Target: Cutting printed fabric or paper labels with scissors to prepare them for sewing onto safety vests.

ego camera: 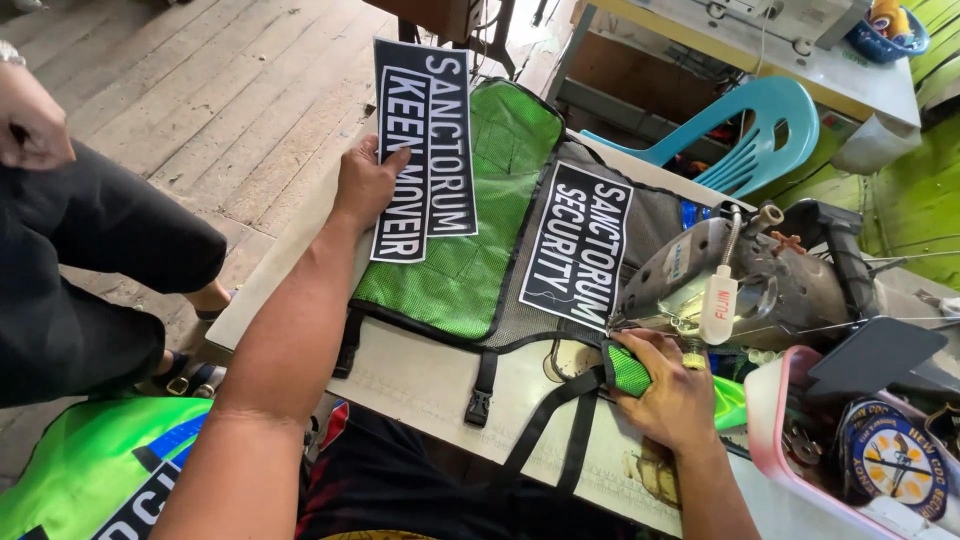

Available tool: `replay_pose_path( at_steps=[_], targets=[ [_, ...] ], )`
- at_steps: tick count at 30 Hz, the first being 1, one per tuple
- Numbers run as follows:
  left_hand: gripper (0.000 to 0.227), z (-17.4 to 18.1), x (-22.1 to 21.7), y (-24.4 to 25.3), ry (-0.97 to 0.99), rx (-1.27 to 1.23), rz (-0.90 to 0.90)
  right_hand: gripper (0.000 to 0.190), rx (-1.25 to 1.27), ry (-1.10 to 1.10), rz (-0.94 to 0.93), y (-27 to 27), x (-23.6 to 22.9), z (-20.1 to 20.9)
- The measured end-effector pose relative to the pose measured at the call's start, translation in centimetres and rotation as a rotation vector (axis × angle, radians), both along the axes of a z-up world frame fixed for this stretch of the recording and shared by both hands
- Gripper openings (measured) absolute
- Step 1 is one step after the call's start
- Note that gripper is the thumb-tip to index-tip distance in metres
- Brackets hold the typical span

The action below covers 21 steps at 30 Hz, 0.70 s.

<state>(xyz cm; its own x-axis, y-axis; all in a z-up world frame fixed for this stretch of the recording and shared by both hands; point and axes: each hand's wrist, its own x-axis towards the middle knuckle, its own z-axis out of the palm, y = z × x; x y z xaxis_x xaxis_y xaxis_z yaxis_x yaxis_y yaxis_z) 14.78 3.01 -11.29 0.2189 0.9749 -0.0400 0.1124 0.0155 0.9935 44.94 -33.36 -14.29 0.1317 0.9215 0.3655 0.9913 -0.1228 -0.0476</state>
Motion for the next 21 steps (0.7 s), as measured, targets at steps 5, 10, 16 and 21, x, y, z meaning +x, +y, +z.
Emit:
replay_pose_path(
  at_steps=[5, 10, 16, 21],
  targets=[
    [0.030, 1.0, 0.0, -0.8, -0.141, -0.008, -0.022, 0.068, -0.101, 0.111, -0.083, 0.3, -0.9, 1.3],
    [0.025, 0.1, 0.3, -0.2, -0.238, -0.030, 0.030, 0.069, -0.008, 0.018, 0.004, 0.0, -0.3, 0.5],
    [0.009, -1.6, 0.0, 1.8, -0.608, 0.001, 0.213, 0.072, -0.009, 0.000, 0.011, 0.1, -0.1, 0.5],
    [0.016, -0.6, 0.2, 0.5, -0.534, -0.068, 0.205, 0.074, -0.040, 0.008, -0.036, 0.0, 0.0, 0.3]
  ],
)
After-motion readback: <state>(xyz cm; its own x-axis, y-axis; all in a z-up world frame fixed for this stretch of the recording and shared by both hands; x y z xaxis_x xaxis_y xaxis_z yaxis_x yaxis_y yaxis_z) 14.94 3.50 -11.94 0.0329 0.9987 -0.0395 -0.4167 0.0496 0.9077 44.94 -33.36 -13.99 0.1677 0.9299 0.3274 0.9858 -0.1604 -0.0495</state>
